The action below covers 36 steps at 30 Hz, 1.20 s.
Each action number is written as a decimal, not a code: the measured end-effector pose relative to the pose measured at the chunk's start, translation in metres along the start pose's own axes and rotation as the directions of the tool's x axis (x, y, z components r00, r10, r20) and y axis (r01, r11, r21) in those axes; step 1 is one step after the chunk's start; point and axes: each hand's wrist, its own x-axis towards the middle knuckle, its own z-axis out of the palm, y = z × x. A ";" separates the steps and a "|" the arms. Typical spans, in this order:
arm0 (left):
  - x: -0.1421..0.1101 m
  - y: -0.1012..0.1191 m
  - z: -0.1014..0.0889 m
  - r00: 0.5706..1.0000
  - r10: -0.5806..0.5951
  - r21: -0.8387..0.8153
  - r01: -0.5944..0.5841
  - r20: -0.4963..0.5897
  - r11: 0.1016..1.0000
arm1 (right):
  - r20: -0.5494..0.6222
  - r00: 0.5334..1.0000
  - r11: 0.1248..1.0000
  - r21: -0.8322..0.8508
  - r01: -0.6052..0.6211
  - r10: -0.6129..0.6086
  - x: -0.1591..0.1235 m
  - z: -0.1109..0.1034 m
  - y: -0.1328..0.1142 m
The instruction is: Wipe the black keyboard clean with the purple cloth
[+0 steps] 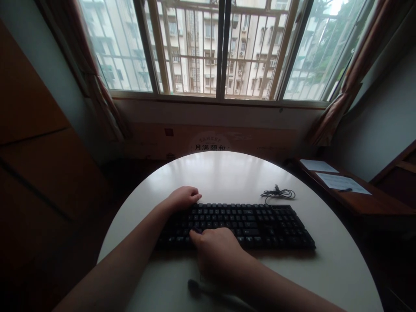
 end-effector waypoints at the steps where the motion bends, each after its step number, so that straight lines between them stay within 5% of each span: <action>1: -0.001 0.000 -0.001 1.000 -0.005 -0.002 0.005 -0.001 1.000 | -0.008 1.000 1.000 0.000 0.004 -0.004 0.000 -0.001 0.000; 10: -0.001 -0.001 -0.001 1.000 0.002 -0.014 -0.002 -0.003 1.000 | -0.255 0.967 0.994 0.112 0.007 0.022 0.004 0.003 0.014; 17: -0.002 -0.001 -0.002 1.000 0.014 -0.023 -0.014 0.019 1.000 | -0.145 0.989 0.999 0.051 0.003 0.004 0.009 0.017 0.010; 36: 0.000 -0.003 -0.001 1.000 0.008 -0.016 -0.008 -0.019 1.000 | -0.154 0.988 0.999 -0.041 0.010 -0.016 0.023 0.013 0.011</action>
